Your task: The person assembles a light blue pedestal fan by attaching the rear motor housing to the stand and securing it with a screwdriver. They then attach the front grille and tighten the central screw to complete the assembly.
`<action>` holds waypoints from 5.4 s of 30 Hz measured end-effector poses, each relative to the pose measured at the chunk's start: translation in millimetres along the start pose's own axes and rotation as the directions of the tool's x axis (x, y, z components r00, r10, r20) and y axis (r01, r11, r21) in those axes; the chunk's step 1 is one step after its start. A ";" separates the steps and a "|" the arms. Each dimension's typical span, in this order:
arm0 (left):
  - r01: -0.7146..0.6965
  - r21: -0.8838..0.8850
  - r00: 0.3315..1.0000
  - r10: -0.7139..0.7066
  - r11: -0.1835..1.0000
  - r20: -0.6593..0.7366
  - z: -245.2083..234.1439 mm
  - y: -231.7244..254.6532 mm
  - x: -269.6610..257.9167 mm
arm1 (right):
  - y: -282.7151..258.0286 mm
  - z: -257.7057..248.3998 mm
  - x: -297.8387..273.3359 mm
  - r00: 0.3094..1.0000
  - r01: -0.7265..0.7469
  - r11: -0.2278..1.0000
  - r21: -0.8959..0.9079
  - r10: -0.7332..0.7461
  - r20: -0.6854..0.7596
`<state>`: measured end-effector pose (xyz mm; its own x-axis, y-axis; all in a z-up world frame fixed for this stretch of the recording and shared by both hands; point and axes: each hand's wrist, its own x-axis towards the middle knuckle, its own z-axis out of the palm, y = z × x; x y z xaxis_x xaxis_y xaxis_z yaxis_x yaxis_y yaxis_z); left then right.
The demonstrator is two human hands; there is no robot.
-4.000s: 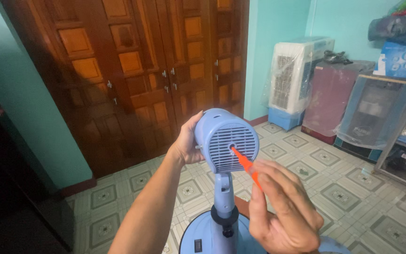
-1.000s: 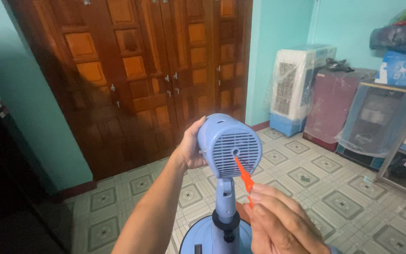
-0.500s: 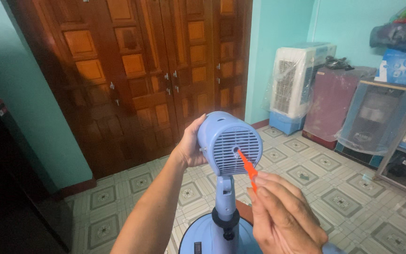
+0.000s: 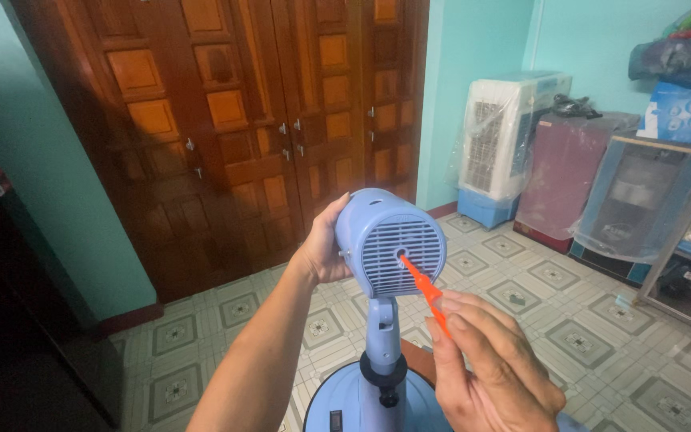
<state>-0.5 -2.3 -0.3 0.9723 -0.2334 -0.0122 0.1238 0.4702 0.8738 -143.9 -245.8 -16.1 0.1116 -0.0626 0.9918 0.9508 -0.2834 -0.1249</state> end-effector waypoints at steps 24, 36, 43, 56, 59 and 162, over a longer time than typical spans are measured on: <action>-0.002 -0.030 1.000 0.003 1.000 0.025 0.2 0.2 -0.1 | -5.2 5.5 24.1 0.996 0.091 0.992 -0.082 -0.092 -0.011; 0.004 0.084 1.000 -0.004 0.996 -0.002 2.2 -1.4 -2.2 | -2.0 9.4 22.2 0.999 -0.041 0.999 0.022 0.041 -0.025; -0.020 0.381 0.977 0.100 0.924 -0.190 0.3 4.4 -6.3 | -5.2 0.7 28.0 0.999 0.027 0.999 0.039 -0.026 -0.024; 0.189 0.483 0.941 -0.017 0.855 -0.339 48.9 28.3 -19.9 | 42.1 14.7 14.8 0.344 -0.711 0.090 0.697 0.909 0.234; 0.157 0.463 0.942 0.009 0.872 -0.336 45.6 26.8 -11.3 | 56.5 28.7 13.8 0.022 -0.829 -0.219 0.515 0.907 0.420; 0.001 0.836 0.707 0.591 0.548 -0.389 126.5 -33.2 -100.9 | 20.7 -64.4 -32.6 -0.106 -0.702 -0.574 0.422 0.670 0.735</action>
<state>-127.8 -102.0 33.4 0.8373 0.4438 0.3192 -0.0970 -0.4540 0.8857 -146.5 -311.2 -52.7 0.8375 0.5197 -0.1687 -0.5022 0.6103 -0.6127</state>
